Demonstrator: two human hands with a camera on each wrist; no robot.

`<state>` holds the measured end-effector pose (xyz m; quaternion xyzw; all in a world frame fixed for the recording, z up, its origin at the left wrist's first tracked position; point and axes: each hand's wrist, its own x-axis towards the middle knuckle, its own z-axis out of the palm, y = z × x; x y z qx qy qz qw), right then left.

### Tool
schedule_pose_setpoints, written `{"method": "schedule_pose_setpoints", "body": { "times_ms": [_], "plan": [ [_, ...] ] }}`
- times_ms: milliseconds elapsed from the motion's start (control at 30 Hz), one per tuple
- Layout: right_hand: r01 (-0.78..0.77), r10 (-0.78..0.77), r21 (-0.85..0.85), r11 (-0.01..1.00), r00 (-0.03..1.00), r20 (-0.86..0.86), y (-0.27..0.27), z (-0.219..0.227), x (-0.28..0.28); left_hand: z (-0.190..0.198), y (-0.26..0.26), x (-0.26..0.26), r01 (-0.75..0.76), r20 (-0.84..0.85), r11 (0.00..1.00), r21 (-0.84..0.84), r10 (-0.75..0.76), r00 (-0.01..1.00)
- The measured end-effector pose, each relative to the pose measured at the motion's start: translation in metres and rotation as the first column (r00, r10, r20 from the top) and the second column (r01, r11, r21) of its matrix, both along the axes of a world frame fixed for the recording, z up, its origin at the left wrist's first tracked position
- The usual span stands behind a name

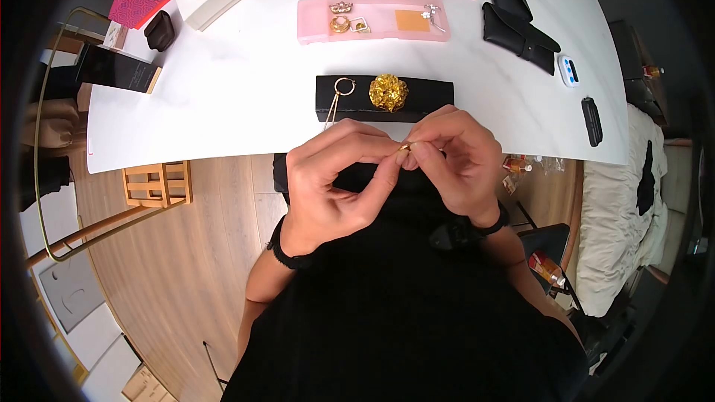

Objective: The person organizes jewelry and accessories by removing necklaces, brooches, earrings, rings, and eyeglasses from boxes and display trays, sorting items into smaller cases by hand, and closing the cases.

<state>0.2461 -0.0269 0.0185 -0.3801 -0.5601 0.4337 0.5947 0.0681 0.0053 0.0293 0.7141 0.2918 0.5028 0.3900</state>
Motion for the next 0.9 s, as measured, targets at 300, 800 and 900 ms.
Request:
{"method": "schedule_pose_setpoints", "body": {
  "times_ms": [300, 800, 900],
  "plan": [
    [0.016, -0.183, 0.299, 0.954, 0.82, 0.542, 0.004, 0.018, 0.012, -0.004, -0.005, -0.002, 0.132, 0.134, 0.937, -0.322, -0.093, 0.987],
    [-0.019, -0.012, 0.072, 0.997, 0.914, 0.406, 0.007, 0.017, 0.028, -0.002, -0.002, 0.008, 0.275, 0.365, 0.827, -0.49, -0.091, 0.926],
    [-0.007, 0.006, 0.001, 1.0, 0.944, 0.33, 0.003, 0.008, 0.029, 0.001, -0.003, 0.011, 0.227, 0.287, 0.851, -0.473, -0.095, 0.953]
  ]
}}
